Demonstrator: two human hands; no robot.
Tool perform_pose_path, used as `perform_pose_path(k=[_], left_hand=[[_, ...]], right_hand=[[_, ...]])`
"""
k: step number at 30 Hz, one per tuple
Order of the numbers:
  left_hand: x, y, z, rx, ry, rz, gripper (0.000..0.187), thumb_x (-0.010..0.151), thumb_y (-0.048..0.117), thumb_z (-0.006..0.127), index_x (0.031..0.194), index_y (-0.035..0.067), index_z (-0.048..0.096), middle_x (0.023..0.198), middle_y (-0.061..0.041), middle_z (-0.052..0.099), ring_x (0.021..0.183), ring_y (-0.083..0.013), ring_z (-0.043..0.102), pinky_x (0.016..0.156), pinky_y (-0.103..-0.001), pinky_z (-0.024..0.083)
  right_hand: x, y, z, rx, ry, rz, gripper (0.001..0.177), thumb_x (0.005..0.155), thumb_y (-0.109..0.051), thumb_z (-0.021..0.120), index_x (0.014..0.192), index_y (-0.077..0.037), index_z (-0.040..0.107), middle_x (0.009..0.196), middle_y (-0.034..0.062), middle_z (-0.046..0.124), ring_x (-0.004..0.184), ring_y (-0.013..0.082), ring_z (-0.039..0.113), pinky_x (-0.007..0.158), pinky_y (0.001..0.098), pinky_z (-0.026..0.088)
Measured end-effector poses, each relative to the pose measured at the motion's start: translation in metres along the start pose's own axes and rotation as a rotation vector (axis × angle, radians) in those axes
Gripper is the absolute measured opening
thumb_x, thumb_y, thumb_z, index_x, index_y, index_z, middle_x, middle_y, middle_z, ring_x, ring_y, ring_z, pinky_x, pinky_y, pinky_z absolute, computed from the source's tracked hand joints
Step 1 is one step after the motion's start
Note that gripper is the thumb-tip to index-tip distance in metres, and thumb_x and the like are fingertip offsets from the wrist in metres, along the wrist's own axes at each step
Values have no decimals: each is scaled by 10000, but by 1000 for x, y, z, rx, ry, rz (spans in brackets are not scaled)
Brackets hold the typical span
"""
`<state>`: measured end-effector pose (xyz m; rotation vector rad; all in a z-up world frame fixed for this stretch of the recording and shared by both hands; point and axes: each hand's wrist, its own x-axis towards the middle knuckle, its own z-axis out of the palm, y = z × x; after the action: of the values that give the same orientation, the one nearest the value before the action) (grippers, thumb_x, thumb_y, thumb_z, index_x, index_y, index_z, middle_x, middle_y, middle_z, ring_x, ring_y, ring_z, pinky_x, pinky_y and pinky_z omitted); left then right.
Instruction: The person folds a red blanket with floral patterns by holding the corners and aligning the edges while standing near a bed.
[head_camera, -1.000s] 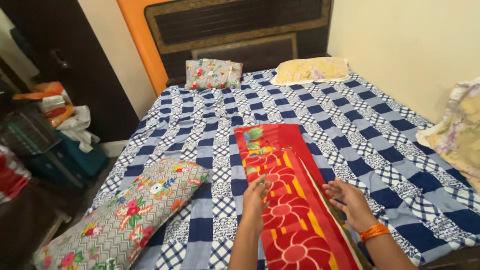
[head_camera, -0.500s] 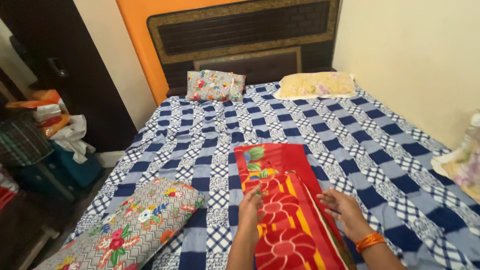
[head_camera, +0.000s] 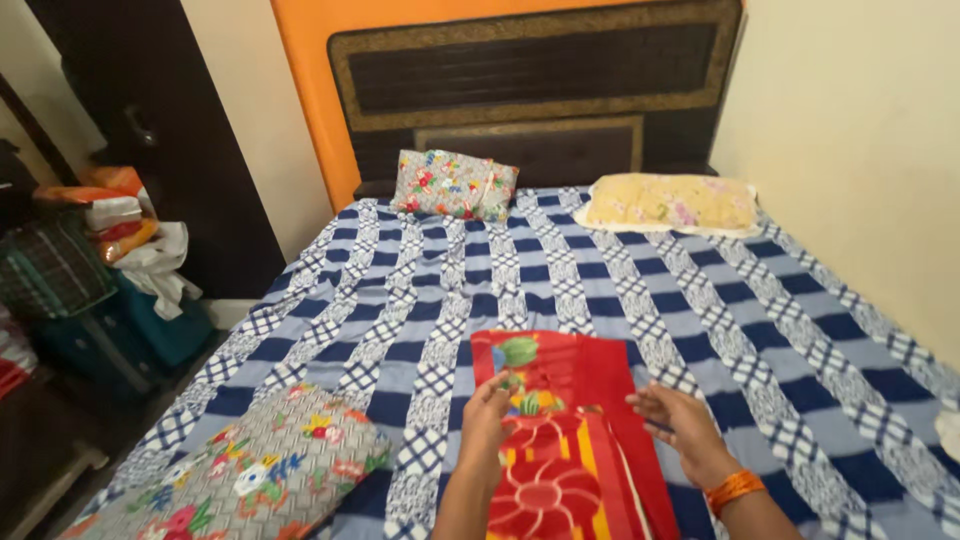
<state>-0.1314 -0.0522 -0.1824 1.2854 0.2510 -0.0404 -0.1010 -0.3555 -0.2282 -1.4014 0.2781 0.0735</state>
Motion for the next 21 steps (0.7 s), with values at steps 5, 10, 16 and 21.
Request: perform_pose_path(k=[5,10,16,21], left_hand=[[25,14,15,7,28,-14,484,950,234,544,1428,173,589,1393,-46,688,1298,-239,577,1032,-430,429],[58,16,19,54,22,-59,484,968,244,535,1448,186,569,1415,-8,655,1302,-174,550,1060,-404,441],[116,-20,14,67,-43,-24,458,947,196,546,1393,122,620,1374,-79,675,1272,-234,600,1036,-369,465],[172,-64,15,57,-115,29,444,936,172,567,1364,76,638,1369,-78,680,1289,-206,613,1077,-322,437]], right_hand=[[43,-18,12,-47,-12,1,405,1001,-381,532,1173,-62,714,1141,110,789,1120,244,675,982,443,484],[77,-22,20,-112,-4,-10,427,999,-386,565,1135,-16,729,1134,127,794,1108,257,688,956,430,505],[102,-7,34,-201,43,28,428,983,-409,568,1118,-41,741,1125,106,798,1108,226,697,946,412,519],[125,19,41,-194,74,63,431,974,-406,580,1138,-36,728,1126,100,790,1117,226,682,943,421,495]])
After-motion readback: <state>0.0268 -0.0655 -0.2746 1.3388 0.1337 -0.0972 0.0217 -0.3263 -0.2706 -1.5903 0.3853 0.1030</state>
